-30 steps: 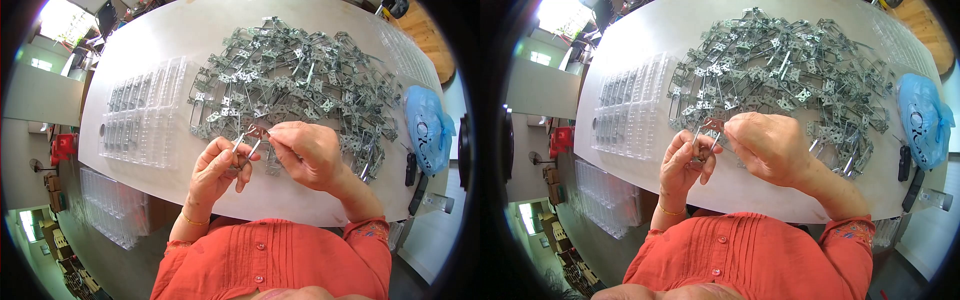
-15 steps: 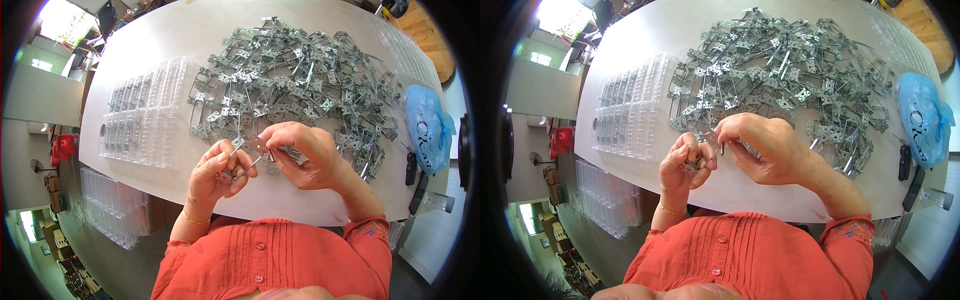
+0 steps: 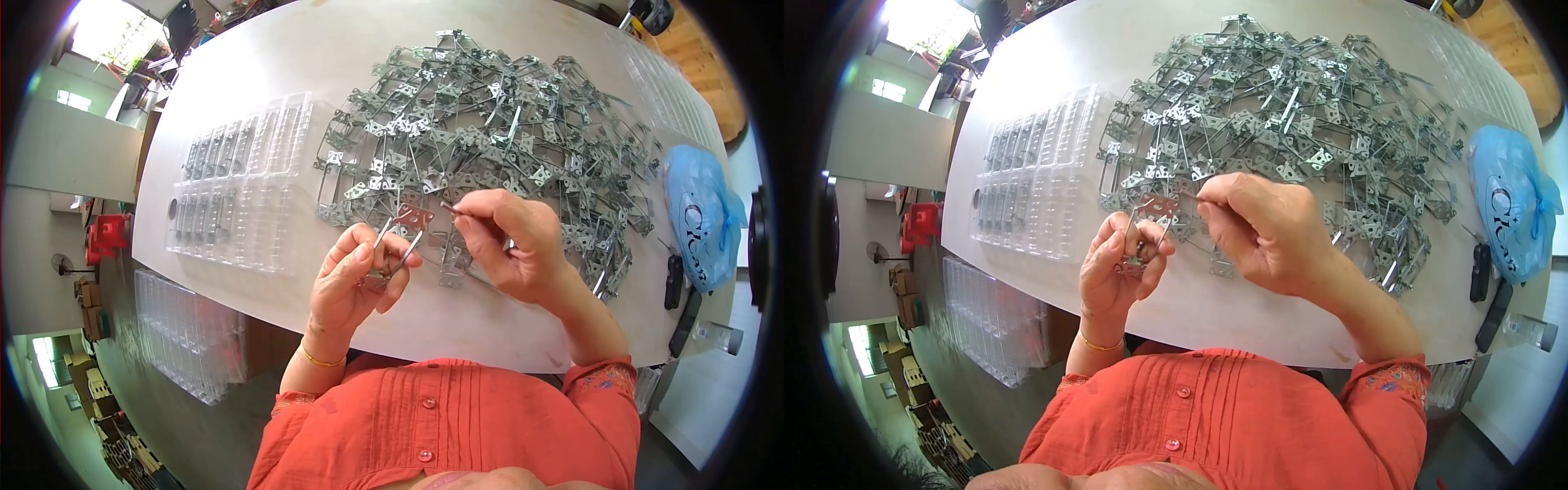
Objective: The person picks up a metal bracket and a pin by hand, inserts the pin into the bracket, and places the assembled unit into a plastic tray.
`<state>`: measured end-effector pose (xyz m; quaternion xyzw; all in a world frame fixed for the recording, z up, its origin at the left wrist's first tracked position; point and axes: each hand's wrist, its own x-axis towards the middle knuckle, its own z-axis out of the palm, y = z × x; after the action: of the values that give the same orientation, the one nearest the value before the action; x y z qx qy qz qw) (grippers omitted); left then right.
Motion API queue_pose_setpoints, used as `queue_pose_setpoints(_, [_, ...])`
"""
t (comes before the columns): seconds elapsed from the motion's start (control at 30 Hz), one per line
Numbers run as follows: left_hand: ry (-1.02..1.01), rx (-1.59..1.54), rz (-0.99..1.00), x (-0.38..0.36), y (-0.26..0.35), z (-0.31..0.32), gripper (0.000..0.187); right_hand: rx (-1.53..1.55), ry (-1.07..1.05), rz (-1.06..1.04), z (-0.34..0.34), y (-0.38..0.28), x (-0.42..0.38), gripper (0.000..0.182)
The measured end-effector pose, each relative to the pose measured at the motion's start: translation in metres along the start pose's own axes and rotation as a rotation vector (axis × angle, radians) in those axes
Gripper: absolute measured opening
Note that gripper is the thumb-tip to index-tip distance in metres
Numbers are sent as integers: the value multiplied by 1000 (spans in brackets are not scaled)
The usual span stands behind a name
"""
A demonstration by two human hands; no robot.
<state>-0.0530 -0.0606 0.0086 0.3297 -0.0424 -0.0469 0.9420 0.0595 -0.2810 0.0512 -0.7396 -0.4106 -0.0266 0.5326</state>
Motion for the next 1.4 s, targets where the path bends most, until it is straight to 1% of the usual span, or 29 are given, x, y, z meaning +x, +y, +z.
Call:
queue_pose_setpoints(0.07, [52,111,55,0,-5,-2,20,44,-12,43,1,-7,-4,14])
queue_pose_setpoints(0.1, [52,110,54,1,-6,-1,20,43,-12,45,3,-8,-3,14])
queue_pose_setpoints(0.17, [30,208,81,2,-9,0,20,17,-27,-42,5,-9,-3,13])
queue_pose_setpoints(0.4, [4,299,85,1,-8,8,20,-26,-58,23,7,-8,-6,11])
queue_pose_setpoints(0.43, [12,406,105,1,-9,8,19,-26,-57,23,7,-10,-7,11])
queue_pose_setpoints(0.47, [19,513,124,1,-9,9,18,21,-82,110,6,-12,-8,10])
queue_pose_setpoints(0.5, [18,513,123,1,-9,9,18,67,-107,197,5,-14,-9,10])
queue_pose_setpoints(0.57, [-22,695,218,1,-8,11,16,96,-109,235,3,-16,-8,9])
queue_pose_setpoints(0.6, [-21,695,219,0,-7,11,16,127,-114,272,3,-17,-8,8])
queue_pose_setpoints(0.67, [-9,809,260,-2,-5,11,15,108,-102,231,7,-14,-9,8])
queue_pose_setpoints(0.73, [2,803,262,-3,-6,12,15,87,-86,194,6,-12,-9,8])
queue_pose_setpoints(0.8, [13,795,261,-3,-6,12,14,269,-171,315,1,-14,-8,9])
queue_pose_setpoints(0.83, [-13,786,266,-2,-5,12,12,270,-171,315,-3,-16,-7,9])
queue_pose_setpoints(0.9, [-35,778,276,-2,-3,13,11,564,-264,551,-9,-19,-4,8])
queue_pose_setpoints(0.93, [-18,872,292,-3,-2,13,8,565,-270,548,-10,-18,-3,8])
queue_pose_setpoints(0.97, [1,967,308,-4,-1,13,7,413,-269,475,-10,-17,-3,6])
queue_pose_setpoints(1.0, [6,968,310,-4,-2,14,7,262,-264,401,-10,-15,-2,6])
queue_pose_setpoints(1.03, [64,976,327,-3,-4,15,11,263,-267,399,-12,-15,-1,6])
queue_pose_setpoints(1.07, [122,981,342,-2,-5,16,16,244,-246,450,-14,-15,0,4])
queue_pose_setpoints(1.1, [123,981,341,-1,-7,13,16,225,-225,503,-17,-16,2,1])
queue_pose_setpoints(1.13, [125,1051,392,0,-10,9,16,320,-186,506,-18,-16,3,2])
queue_pose_setpoints(1.17, [127,1121,444,0,-11,6,20,321,-187,508,-16,-17,4,2])
queue_pose_setpoints(1.2, [130,1121,443,-1,-12,5,20,395,-146,470,-14,-17,4,3])
queue_pose_setpoints(1.23, [119,1175,418,-2,-13,5,23,470,-105,432,-12,-17,4,3])
queue_pose_setpoints(1.3, [114,1230,390,-3,-14,6,27,487,-131,408,-5,-13,0,3])
queue_pose_setpoints(1.33, [74,1326,420,-1,-15,8,30,502,-153,382,-2,-11,-1,3])
queue_pose_setpoints(1.4, [0,1468,478,1,-15,7,37,487,-177,414,0,-9,-3,3])
